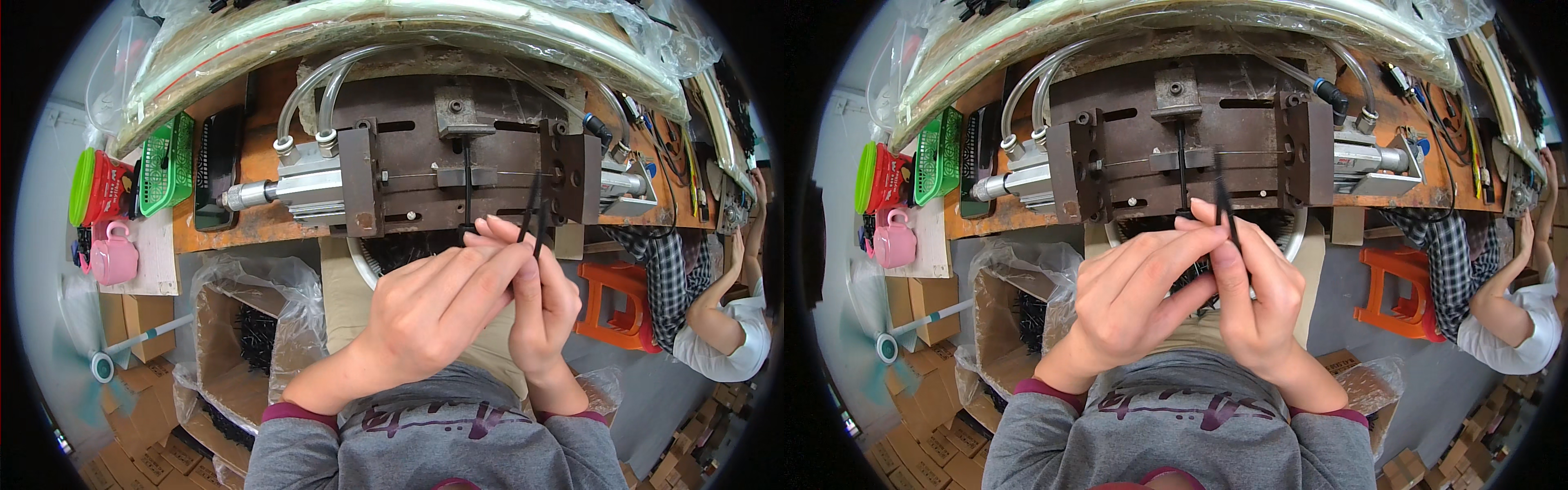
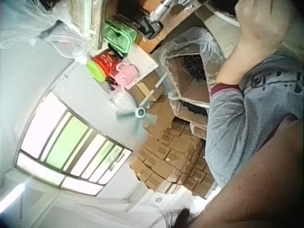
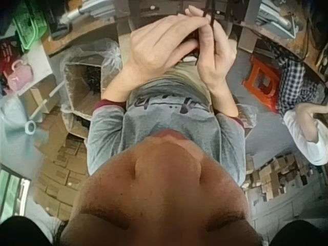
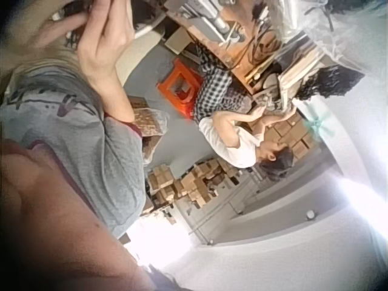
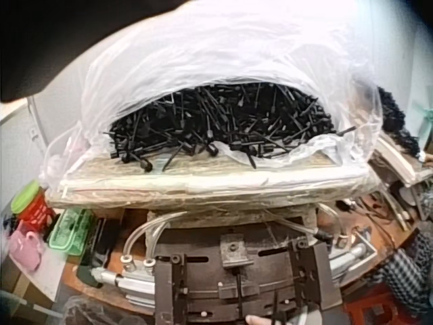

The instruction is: Manually assemble small plastic electrical components or cable ties using a specialized benchtop fixture.

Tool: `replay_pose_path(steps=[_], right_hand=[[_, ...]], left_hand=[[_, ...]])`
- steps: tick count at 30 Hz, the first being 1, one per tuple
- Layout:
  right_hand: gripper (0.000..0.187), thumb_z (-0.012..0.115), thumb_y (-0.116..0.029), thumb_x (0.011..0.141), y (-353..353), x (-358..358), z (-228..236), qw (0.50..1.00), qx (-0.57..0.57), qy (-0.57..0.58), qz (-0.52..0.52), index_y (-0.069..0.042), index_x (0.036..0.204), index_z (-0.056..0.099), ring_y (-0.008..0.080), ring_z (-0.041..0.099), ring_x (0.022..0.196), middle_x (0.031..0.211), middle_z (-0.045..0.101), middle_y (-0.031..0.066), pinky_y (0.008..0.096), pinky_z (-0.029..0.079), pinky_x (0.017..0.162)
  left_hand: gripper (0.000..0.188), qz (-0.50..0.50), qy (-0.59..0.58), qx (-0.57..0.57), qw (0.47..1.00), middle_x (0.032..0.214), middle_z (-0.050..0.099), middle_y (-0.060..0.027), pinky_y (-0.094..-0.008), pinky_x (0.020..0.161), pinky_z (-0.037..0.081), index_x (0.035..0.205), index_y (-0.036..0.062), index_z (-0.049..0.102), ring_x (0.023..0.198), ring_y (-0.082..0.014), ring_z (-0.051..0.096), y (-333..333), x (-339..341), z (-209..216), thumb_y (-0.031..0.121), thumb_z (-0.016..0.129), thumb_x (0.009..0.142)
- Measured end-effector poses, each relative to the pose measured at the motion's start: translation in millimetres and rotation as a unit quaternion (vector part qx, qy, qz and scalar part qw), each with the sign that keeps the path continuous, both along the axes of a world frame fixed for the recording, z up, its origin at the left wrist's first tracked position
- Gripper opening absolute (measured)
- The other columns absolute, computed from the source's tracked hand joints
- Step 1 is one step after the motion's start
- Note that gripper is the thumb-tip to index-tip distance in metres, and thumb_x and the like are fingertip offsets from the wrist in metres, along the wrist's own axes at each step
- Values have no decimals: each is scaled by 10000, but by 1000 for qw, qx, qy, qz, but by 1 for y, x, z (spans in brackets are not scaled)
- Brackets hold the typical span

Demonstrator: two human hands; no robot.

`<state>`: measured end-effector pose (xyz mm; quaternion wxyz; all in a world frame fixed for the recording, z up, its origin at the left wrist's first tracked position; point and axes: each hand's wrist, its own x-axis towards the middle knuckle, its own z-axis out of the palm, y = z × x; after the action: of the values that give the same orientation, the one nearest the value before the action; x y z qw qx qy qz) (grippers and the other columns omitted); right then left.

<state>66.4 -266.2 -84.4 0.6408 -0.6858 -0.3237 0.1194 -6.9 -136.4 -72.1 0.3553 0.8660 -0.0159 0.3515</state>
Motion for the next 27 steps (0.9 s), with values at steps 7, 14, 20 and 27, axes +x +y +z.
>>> replay_pose_path(steps=[7,14,20,27], right_hand=[[231,447,-125,1075,-11,10,1,994,-35,-9,-99,9,1115,631,38,425,636,744,529,-18,199,347,569],[252,410,-196,1089,-20,16,-4,973,160,166,1,-9,976,533,65,399,645,736,510,21,202,321,570],[177,541,-109,1026,-20,18,21,998,-34,-42,-15,47,1002,621,109,513,782,897,612,90,218,416,689],[98,627,-41,977,0,26,37,977,66,196,46,45,966,671,65,599,663,923,665,75,190,464,558]], left_hand=[[378,21,71,37,997,1159,680,-171,-322,718,580,1052,2,738,893,-226,701,16,-15,1,50,833,690],[277,70,93,159,980,1242,691,-149,-299,695,562,955,29,716,771,-227,704,14,3,-15,134,818,719],[286,75,126,182,972,1236,700,-127,-282,624,534,963,41,717,688,-193,682,18,4,-4,180,817,733],[422,-10,11,31,999,1090,730,-173,-309,782,601,1072,-3,718,903,-264,741,19,-1,14,35,851,673]])
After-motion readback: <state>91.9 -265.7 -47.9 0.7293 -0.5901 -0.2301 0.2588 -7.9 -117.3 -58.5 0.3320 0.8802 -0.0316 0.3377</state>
